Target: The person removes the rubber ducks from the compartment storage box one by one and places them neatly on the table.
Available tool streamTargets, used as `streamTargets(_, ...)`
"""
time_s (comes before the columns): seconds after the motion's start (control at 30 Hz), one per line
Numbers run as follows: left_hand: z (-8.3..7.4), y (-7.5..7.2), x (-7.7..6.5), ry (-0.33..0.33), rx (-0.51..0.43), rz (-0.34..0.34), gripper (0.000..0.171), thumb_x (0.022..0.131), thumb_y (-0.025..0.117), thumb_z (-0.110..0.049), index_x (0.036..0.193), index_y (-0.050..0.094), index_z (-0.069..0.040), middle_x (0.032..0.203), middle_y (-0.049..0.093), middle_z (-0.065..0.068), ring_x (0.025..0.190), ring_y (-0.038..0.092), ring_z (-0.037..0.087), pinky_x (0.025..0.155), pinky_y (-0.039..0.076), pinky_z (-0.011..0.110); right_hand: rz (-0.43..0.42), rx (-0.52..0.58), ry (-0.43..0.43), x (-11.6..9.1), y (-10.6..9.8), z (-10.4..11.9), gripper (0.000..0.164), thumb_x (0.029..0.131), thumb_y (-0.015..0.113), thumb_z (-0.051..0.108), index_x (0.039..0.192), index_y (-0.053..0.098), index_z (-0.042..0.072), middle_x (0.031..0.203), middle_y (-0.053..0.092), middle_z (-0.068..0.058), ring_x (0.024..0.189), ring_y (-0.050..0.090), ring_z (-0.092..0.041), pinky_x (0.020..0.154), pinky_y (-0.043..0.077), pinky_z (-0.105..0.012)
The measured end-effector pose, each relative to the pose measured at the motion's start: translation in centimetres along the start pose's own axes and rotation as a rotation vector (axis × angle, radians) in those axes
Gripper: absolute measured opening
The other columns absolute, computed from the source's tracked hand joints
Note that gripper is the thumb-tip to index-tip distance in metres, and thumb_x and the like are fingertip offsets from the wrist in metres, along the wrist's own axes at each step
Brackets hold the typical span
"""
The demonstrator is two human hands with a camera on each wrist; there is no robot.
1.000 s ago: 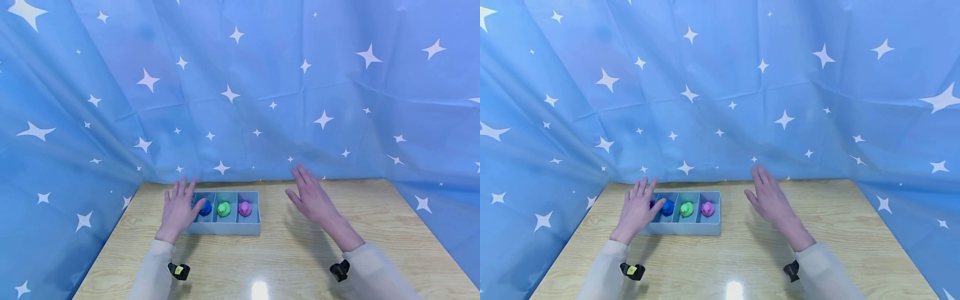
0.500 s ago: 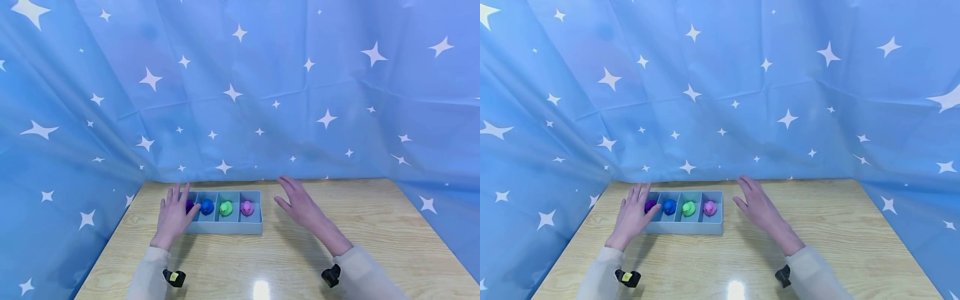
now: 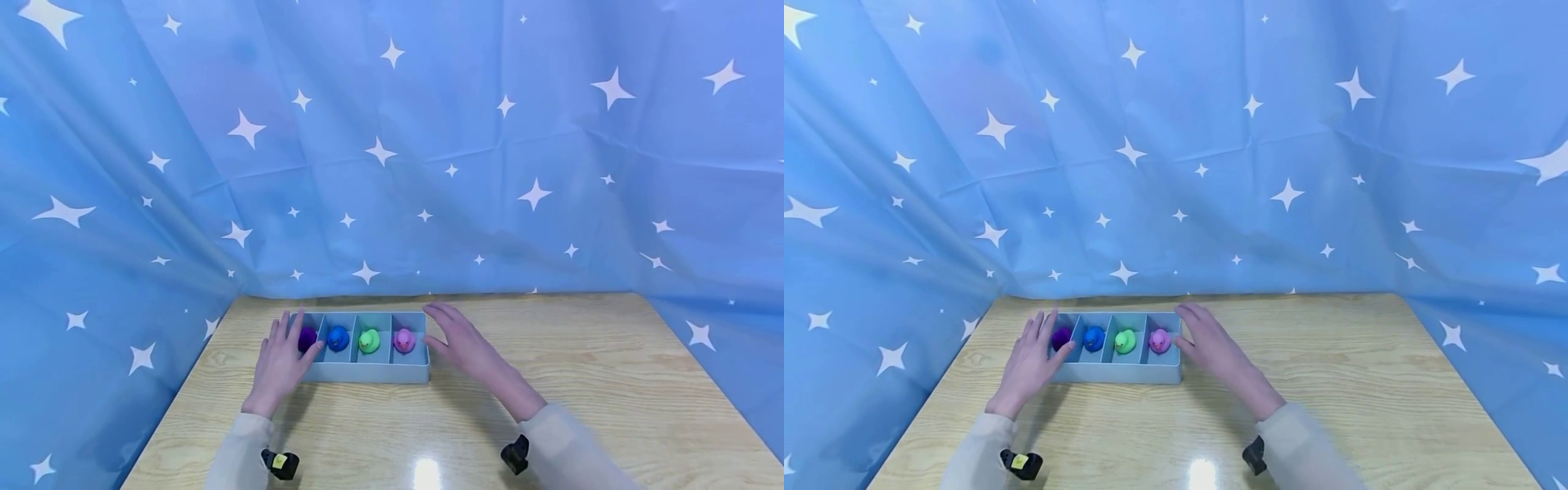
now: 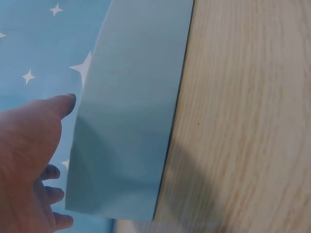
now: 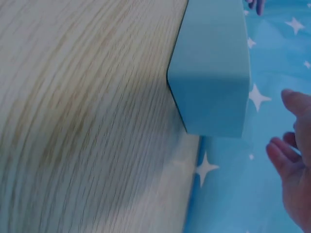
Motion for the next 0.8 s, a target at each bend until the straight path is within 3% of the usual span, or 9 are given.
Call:
streamTargets(0.43, 1.7, 0.9, -0.4, -0.077, -0.131, 0.046, 0.082, 0.104, 0.058, -0.045, 0.163, 0.02, -0.004, 0.163, 0.02, 0.032, 0.149, 0.017, 0.054, 0.118, 0.021, 0.067, 0.124, 0.042, -0.023, 1.5, 2.2, 1.6, 0.051, 0.094, 0.077, 0.017, 0.137, 0.059, -0.006, 0.138, 0.059, -0.022, 0.132, 0.052, -0.039, 0.11, 0.044, -0.052)
streamTargets(0.8, 2.5, 1.2, -0.5, -0.134, -0.225, 0.064, 0.084, 0.106, 0.052, -0.05, 0.163, 0.017, -0.001, 0.166, 0.018, 0.028, 0.15, 0.023, 0.049, 0.118, 0.024, 0.063, 0.174, 0.075, 0.051, 1.9, 3.5, 1.3, 0.052, 0.094, 0.077, 0.017, 0.139, 0.059, -0.003, 0.141, 0.059, -0.018, 0.134, 0.052, -0.035, 0.111, 0.044, -0.05)
Point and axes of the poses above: each hand's wrist, its own x-axis towards the middle knuckle, its own y-axis out of the palm, z = x × y, the point moved 2 cm from there along x, towards the middle knuckle
